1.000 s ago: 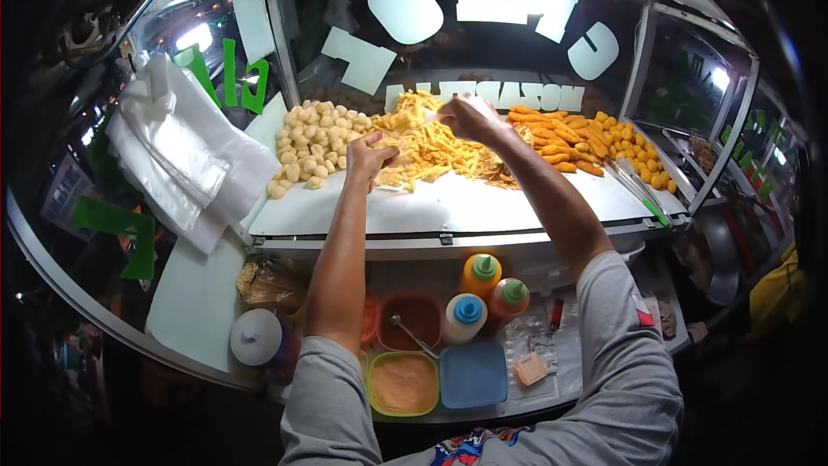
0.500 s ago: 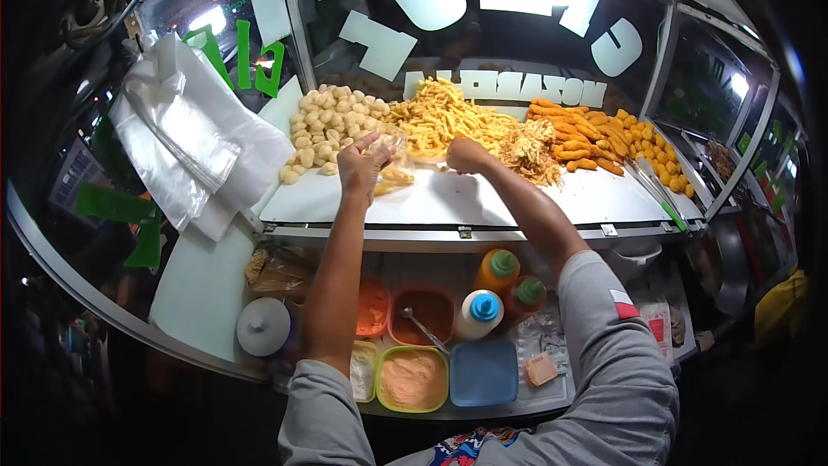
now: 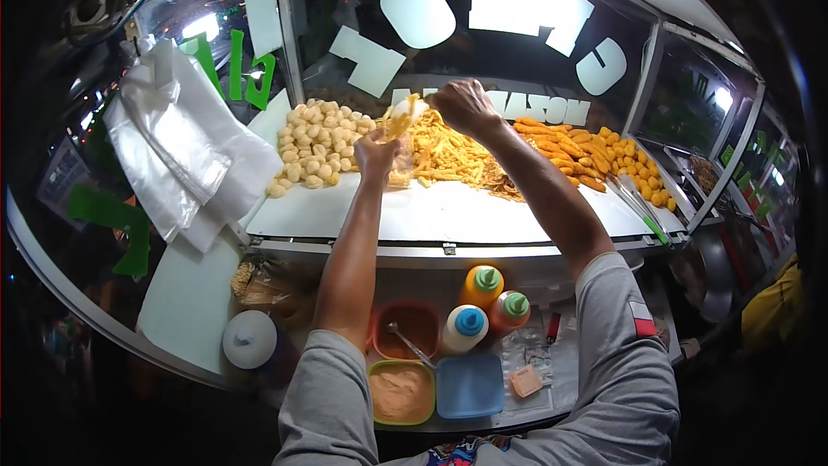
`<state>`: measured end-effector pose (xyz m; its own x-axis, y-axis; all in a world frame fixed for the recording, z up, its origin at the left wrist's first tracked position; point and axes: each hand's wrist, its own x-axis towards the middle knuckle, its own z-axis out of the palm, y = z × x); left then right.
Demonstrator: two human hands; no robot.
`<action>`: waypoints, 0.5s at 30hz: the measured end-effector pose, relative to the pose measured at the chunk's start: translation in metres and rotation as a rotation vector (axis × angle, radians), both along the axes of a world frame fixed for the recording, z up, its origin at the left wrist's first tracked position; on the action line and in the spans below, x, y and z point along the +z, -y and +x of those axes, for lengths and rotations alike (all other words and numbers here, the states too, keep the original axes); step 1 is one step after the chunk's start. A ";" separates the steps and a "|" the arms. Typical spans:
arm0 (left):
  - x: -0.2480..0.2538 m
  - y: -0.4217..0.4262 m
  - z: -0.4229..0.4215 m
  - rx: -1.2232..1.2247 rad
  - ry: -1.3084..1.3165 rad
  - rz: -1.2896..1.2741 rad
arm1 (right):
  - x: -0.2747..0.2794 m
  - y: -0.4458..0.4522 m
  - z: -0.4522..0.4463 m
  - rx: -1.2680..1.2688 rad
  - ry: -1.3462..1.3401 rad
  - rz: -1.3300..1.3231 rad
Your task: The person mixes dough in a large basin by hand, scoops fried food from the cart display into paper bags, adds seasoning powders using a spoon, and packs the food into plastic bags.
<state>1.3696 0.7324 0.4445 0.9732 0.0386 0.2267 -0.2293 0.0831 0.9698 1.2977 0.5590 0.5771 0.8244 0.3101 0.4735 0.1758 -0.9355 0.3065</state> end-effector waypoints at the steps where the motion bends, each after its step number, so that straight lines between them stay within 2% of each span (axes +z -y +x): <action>1: 0.007 0.000 -0.008 -0.010 -0.024 -0.046 | 0.004 0.007 0.001 -0.044 0.027 0.003; 2: 0.014 -0.003 -0.020 -0.018 -0.052 -0.086 | 0.009 0.011 -0.007 -0.086 0.050 0.012; 3: 0.014 -0.007 -0.027 -0.031 -0.045 -0.096 | 0.010 0.022 -0.024 -0.140 -0.094 0.065; 4: 0.014 -0.011 -0.032 -0.039 -0.034 -0.110 | -0.016 0.043 -0.007 -0.260 -0.386 -0.032; 5: 0.014 -0.016 -0.037 -0.047 -0.024 -0.123 | -0.037 0.055 -0.007 -0.274 -0.791 0.074; 6: 0.014 -0.019 -0.041 -0.078 -0.037 -0.091 | -0.084 0.066 0.004 -0.301 -0.984 0.219; 7: 0.015 -0.019 -0.044 -0.110 -0.050 -0.062 | -0.103 0.053 -0.010 -0.387 -0.869 0.426; 8: 0.015 -0.019 -0.046 -0.140 -0.062 -0.037 | -0.137 0.048 -0.002 -0.389 -0.617 0.310; 10: 0.015 -0.018 -0.049 -0.174 -0.045 -0.042 | -0.165 0.041 -0.002 -0.323 -0.405 0.435; 12: 0.015 -0.019 -0.048 -0.182 -0.038 -0.026 | -0.165 0.043 0.007 -0.349 -0.409 0.551; 15: 0.016 -0.012 -0.041 -0.162 -0.055 0.024 | -0.131 0.053 0.002 -0.200 -0.213 0.488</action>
<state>1.3286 0.7442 0.4604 0.9772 -0.1245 0.1720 -0.1613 0.0914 0.9827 1.3000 0.5060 0.4457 0.9376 -0.0751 0.3394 -0.0091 -0.9814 -0.1920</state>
